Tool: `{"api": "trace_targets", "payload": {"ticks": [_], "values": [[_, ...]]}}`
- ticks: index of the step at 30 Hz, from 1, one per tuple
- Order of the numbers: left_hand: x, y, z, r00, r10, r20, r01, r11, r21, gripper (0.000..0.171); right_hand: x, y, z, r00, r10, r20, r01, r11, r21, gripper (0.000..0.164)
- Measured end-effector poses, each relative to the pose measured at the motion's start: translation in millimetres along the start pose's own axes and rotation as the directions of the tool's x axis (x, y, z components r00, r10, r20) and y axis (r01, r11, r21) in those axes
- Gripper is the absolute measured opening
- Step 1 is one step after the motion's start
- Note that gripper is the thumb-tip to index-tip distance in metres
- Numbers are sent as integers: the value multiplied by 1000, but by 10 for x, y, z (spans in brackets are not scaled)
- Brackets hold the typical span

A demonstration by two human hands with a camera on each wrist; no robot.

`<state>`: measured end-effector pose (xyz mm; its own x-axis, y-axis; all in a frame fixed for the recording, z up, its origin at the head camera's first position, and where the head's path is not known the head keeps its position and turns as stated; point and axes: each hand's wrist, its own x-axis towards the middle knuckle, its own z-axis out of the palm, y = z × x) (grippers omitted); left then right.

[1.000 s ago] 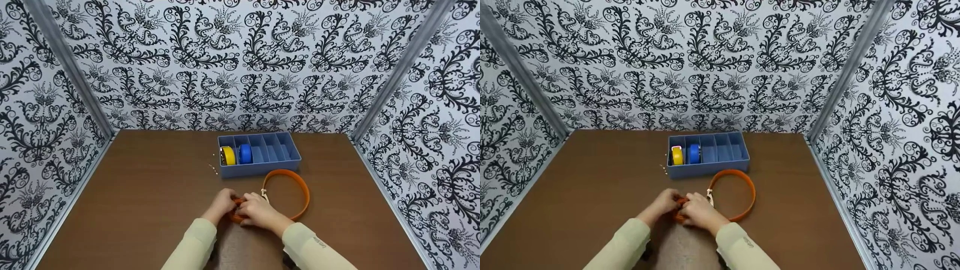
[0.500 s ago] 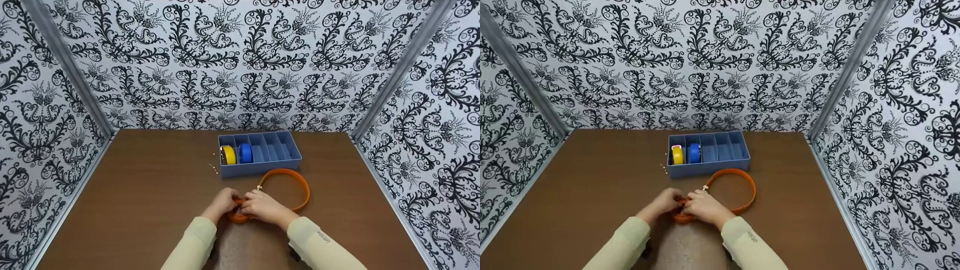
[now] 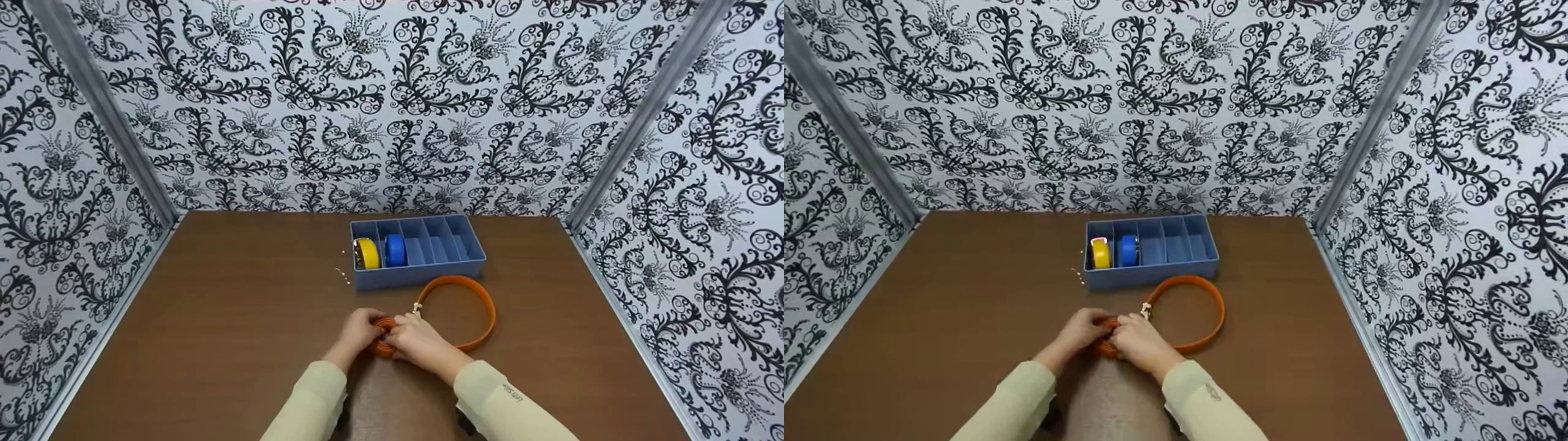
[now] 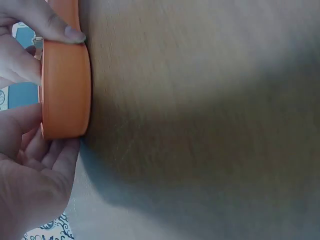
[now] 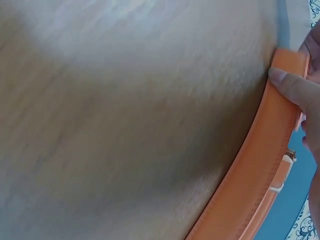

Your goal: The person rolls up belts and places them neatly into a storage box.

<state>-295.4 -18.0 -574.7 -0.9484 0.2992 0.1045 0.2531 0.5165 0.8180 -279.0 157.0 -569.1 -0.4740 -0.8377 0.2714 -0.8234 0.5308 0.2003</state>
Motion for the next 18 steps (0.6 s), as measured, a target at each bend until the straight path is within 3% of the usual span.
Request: {"api": "trace_targets", "payload": {"ticks": [5, 10, 13, 18], "values": [[-43, 58, 50, 986, -148, -79, 142, 987, -75, 33, 27, -45, 16, 998, 70, -6, -70, 997, -14, 15], [-68, 167, 85, 955, -253, -157, 251, 967, -36, 32, 79, -132, 35, 987, 141, -75, -144, 989, -42, 16], [-76, 188, 82, 952, -255, -169, 259, 966, 2, 29, 97, -181, 44, 981, 175, -83, -179, 983, -51, 17], [-74, 215, 88, 962, -213, -173, 232, 968, 98, 25, 94, -181, 35, 979, 192, -74, -195, 980, -47, 17]]}}
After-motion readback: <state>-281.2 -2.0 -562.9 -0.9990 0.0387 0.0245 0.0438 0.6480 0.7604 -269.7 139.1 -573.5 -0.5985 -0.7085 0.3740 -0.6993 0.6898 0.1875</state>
